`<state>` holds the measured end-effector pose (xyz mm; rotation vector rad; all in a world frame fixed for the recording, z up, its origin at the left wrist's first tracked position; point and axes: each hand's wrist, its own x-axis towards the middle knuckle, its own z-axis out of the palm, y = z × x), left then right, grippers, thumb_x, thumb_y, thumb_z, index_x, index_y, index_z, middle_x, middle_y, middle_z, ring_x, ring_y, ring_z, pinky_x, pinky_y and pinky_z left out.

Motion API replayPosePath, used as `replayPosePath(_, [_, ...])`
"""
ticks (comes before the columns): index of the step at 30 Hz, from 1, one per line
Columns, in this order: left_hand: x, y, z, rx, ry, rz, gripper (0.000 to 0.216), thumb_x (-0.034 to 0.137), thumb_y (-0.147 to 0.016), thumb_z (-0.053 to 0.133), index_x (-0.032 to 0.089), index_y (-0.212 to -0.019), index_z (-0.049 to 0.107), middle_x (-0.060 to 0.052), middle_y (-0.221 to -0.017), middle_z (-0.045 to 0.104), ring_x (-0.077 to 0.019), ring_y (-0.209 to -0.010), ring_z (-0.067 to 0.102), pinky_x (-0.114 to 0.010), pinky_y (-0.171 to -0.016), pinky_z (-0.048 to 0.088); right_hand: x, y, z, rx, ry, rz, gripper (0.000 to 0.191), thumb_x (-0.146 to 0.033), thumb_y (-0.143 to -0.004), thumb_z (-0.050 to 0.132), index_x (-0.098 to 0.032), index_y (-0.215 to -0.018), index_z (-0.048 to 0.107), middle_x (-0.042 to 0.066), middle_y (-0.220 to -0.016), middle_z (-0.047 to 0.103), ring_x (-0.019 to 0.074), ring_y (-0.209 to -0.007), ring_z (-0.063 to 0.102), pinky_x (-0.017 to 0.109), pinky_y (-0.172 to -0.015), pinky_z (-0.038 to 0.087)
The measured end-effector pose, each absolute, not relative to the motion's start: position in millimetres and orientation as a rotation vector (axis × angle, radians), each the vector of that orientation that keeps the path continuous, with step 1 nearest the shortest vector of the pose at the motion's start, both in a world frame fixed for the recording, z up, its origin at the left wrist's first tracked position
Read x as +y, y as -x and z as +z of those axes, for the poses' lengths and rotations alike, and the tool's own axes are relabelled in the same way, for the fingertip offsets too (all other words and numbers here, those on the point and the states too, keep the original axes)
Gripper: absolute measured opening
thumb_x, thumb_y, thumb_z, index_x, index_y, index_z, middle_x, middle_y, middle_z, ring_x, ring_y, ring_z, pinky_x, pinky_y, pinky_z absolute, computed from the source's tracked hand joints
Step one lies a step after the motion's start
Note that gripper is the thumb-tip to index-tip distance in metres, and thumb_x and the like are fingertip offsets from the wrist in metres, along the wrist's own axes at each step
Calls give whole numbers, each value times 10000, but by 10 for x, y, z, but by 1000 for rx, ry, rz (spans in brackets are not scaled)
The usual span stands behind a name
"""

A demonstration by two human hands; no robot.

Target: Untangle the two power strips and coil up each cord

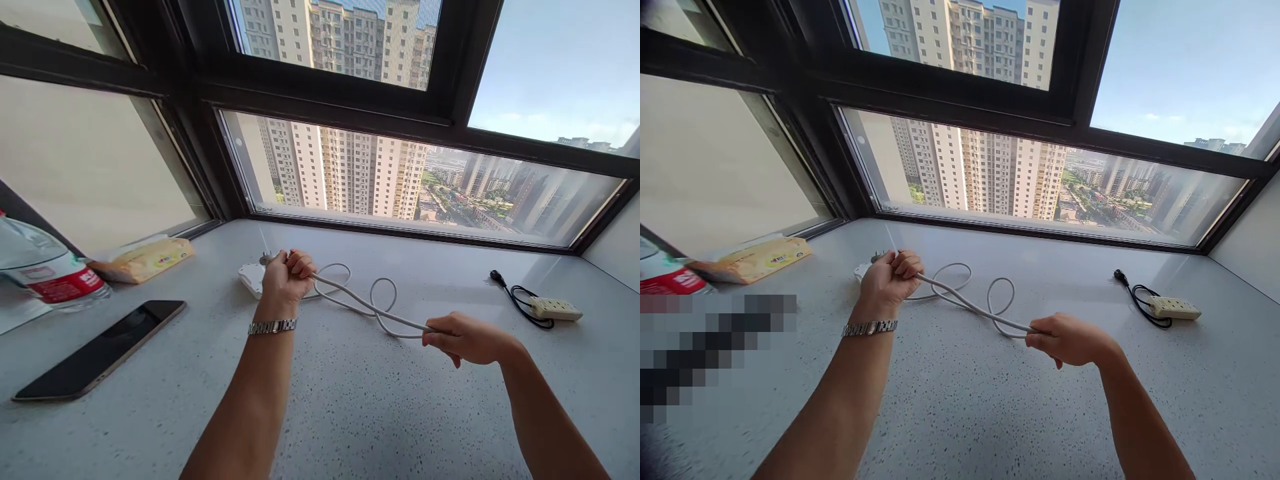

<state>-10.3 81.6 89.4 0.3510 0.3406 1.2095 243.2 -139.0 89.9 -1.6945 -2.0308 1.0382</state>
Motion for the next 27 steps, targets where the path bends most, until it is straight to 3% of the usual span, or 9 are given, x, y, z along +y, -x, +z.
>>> replayPosePath(4, [836,174,923,361,-321,1386,482,157,-996,121,172,-551,305,71,-375,235,-34,-300,219,-142,-340,239,-1463,-2697,965,-1821,1910,914,361,-454,-905,447,-178,-742,613,-41,-457,484,111,-448,501,219,-488,340])
replayPosePath(7, [810,185,969,370,-322,1426,485,193,-997,126,173,-555,325,69,-369,211,-45,-304,164,-160,-315,192,-1506,-2843,978,-1716,1939,841,402,-510,-867,492,-169,-691,614,-30,-447,499,102,-432,450,223,-474,309])
replayPosePath(10, [733,171,1059,379,-357,1472,524,329,-1002,115,180,-559,352,63,-379,211,-54,-309,157,-180,-306,168,-1530,-2837,977,-1771,1670,1041,436,-556,-836,521,-154,-718,639,-25,-475,504,93,-437,428,223,-467,305])
replayPosePath(12, [654,151,1137,388,-441,1500,547,393,-997,119,184,-558,368,59,-393,206,-60,-312,160,-189,-308,157,-1510,-2756,957,-1787,1465,1219,464,-586,-825,523,-147,-743,648,-61,-442,406,74,-402,352,217,-437,270])
replayPosePath(15, [520,95,1246,384,-658,1553,524,419,-992,221,183,-553,385,69,-409,179,-59,-318,123,-189,-315,117,-1398,-2612,888,-1630,1425,1220,468,-599,-804,555,-149,-688,613,-95,-451,266,52,-404,212,209,-409,173])
replayPosePath(19, [332,-74,1287,381,-1003,1587,467,454,-919,461,176,-548,401,83,-441,186,-44,-339,112,-178,-331,84,-1162,-2564,779,-1080,1453,984,463,-584,-713,668,-170,-596,497,-104,-468,239,36,-412,154,198,-383,105])
replayPosePath(23, [68,-445,1108,423,-1316,1267,494,507,-791,619,182,-527,357,79,-464,228,-36,-371,162,-182,-357,114,-1024,-2606,731,-624,1233,921,393,-483,-663,745,-179,-638,498,-108,-479,274,25,-370,166,170,-334,112])
replayPosePath(27, [-285,-946,765,365,-1606,783,521,596,-782,546,181,-526,362,66,-476,262,-55,-433,204,-207,-407,160,-1041,-2446,735,-575,1034,822,361,-501,-677,744,-184,-774,601,-46,-600,503,60,-425,388,174,-337,283])
